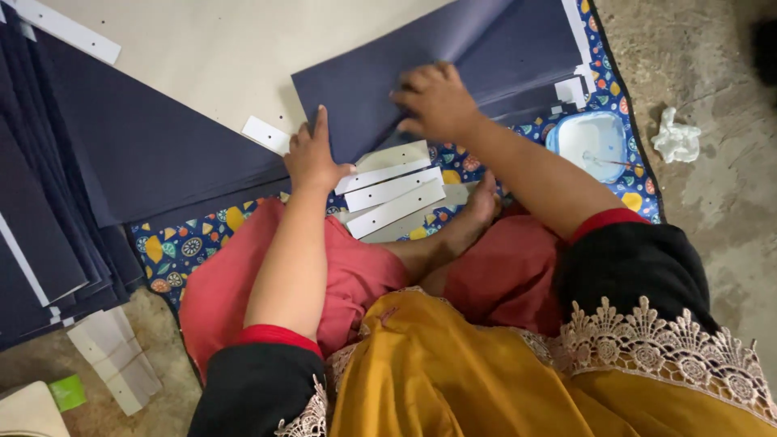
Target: Applying glue to cardboard reinforcement strips and attaching them to a larger cardboard sheet for packaging assembly
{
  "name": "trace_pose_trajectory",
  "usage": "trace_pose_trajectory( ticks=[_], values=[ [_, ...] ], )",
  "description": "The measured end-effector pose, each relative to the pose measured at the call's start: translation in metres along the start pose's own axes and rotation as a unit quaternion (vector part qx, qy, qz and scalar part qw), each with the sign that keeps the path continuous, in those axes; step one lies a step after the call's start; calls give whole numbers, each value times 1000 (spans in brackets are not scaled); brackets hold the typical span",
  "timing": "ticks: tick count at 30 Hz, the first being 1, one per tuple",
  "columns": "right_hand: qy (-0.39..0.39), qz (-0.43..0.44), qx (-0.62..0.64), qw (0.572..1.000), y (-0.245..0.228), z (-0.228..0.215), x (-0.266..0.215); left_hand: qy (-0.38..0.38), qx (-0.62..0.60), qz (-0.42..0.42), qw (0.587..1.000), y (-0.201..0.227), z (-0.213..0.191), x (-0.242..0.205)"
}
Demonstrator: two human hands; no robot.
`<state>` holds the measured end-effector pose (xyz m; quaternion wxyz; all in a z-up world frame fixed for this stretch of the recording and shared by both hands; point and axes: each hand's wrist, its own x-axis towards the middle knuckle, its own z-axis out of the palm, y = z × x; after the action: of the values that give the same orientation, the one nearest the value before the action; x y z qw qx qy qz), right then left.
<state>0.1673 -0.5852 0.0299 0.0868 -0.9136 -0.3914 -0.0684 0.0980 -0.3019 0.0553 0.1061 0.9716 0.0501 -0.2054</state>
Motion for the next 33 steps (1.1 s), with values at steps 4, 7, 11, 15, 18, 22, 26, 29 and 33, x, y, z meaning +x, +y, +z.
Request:
trace_pose_trajectory(
  ticks=[4,7,11,15,18,22,26,29,33],
  values=[
    [-92,136,-27,986,25,-63,5,31,-10,20,999,-4,7,0],
    [-89,245,-36,965,69,-58,-14,47,6,27,999,-3,6,0],
    [-8,233,-78,969,103,-44,-37,9,-24,27,999,5,-10,-7],
    [58,193,-79,976,103,-50,-30,9,-26,29,999,0,-2,0],
    [13,226,-49,973,118,-36,-34,42,-23,69,996,-6,2,0],
    [-85,236,-55,967,145,-37,-50,43,-35,75,996,-7,3,8],
    [-349,315,88,878,101,-115,-47,37,-38,104,993,-3,-1,8],
    [-358,297,105,879,109,-110,-47,84,-36,133,987,-12,9,16],
    [-63,225,66,970,132,-58,-49,135,-390,142,900,-24,17,22]
  ],
)
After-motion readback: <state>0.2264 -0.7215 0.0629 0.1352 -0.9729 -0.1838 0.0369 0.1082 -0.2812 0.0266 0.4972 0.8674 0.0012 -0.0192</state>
